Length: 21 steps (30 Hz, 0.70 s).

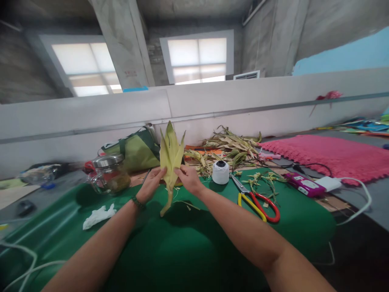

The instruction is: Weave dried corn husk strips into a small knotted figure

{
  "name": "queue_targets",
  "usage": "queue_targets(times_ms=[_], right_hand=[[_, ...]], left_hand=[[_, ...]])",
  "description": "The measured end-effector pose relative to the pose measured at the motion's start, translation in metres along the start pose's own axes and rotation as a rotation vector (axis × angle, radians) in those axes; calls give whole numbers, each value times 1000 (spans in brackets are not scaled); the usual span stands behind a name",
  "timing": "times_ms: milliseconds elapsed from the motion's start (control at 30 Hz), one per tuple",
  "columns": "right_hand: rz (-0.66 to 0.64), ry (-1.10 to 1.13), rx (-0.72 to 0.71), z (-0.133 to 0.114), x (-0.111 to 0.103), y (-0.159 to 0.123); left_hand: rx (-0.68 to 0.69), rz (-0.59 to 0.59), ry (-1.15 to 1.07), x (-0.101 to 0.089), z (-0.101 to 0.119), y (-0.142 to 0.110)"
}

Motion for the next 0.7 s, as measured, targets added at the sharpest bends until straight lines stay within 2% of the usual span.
queue_targets(times_ms=[200, 333, 433, 567, 700], right_hand=[[26, 47, 6, -4, -7, 4], [51, 143, 99, -1, -12, 5], [67, 191, 126, -1, -10, 3], [23, 122, 34, -8, 2, -1], [23, 65, 13, -9, 6, -4]], left_hand=[[-85, 73, -235, -1, -12, 0], [-70, 255, -374, -10, -16, 0], [-21, 354, -326, -19, -13, -2], [44, 294, -310, -14, -5, -3], [-96, 321, -514, -10, -17, 2]])
Point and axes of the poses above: each hand's wrist, its own y-axis towards the middle knuckle, its own x-axis out of the palm, z = x × y, the point moved 8 cm from there along y, towards the middle knuckle, and after that the axes turned 15 degrees about y, right-handed, at the moved point
